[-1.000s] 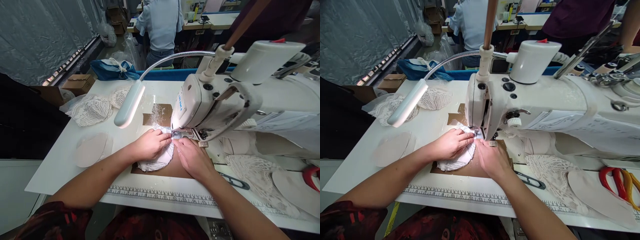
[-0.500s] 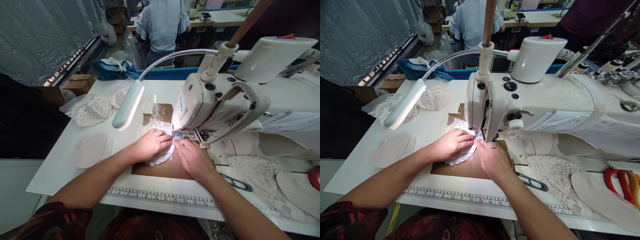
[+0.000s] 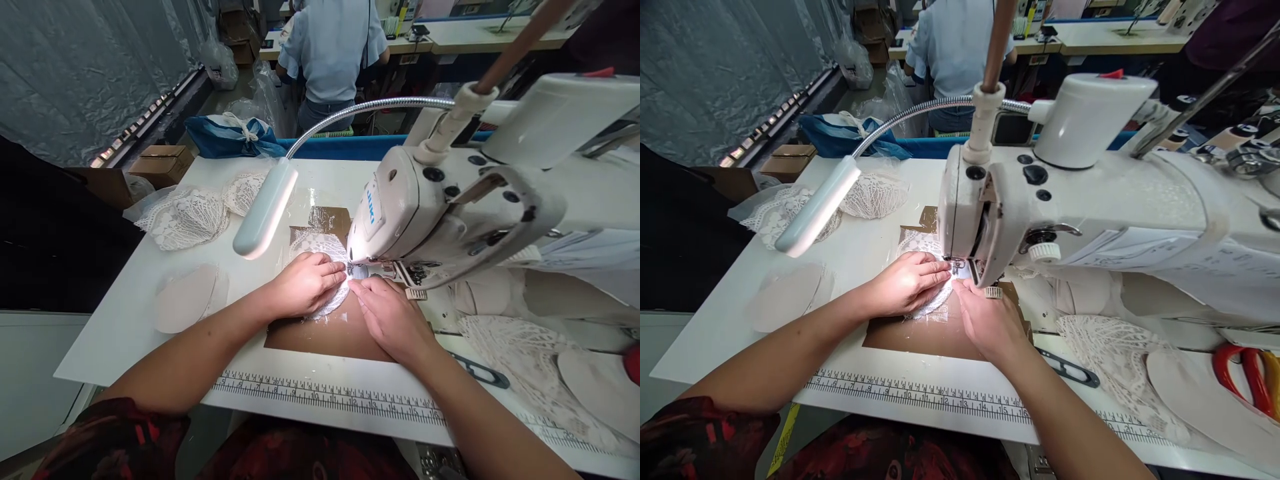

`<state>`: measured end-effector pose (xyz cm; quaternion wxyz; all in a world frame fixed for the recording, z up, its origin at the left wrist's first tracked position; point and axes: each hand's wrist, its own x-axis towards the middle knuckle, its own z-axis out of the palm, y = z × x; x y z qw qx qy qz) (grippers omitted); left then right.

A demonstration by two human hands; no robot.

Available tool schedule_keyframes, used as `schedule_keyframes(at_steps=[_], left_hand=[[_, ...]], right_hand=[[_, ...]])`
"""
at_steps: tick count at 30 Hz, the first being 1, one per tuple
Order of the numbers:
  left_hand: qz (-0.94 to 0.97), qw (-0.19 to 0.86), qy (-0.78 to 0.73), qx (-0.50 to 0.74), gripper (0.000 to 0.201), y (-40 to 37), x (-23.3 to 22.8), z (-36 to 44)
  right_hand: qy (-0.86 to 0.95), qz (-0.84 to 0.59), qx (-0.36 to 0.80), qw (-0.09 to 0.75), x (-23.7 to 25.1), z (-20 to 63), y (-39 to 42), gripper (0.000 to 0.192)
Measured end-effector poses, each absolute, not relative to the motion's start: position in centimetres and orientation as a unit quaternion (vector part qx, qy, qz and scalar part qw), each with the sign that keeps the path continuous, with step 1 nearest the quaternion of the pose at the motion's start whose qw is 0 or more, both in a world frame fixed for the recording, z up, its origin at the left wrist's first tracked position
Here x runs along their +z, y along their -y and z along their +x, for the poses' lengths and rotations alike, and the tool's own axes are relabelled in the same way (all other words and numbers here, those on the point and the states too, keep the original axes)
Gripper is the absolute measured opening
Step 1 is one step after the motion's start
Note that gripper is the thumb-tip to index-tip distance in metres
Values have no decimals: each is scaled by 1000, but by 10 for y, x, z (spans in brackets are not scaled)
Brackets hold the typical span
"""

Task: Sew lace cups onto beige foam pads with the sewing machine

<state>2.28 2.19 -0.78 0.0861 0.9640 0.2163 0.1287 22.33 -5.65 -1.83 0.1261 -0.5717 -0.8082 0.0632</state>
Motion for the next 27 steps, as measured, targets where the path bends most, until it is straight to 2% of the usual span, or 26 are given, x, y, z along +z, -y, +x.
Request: schedule_keyframes(at_steps=[4, 9, 17, 27], left_hand=[[959, 67, -245, 127, 34, -21, -6, 24], [961, 42, -247, 118, 33, -18, -5, 21], [965, 95, -209, 128, 30, -17, -2, 11], [950, 115, -261, 125, 27, -13, -4, 20]], right_hand=[[803, -582, 53, 118, -19, 223, 56, 46], [798, -577, 71, 158, -21, 228, 56, 42], [793, -579, 65, 176, -18, 227, 58, 36], [790, -574, 88, 199, -18, 227, 60, 35]])
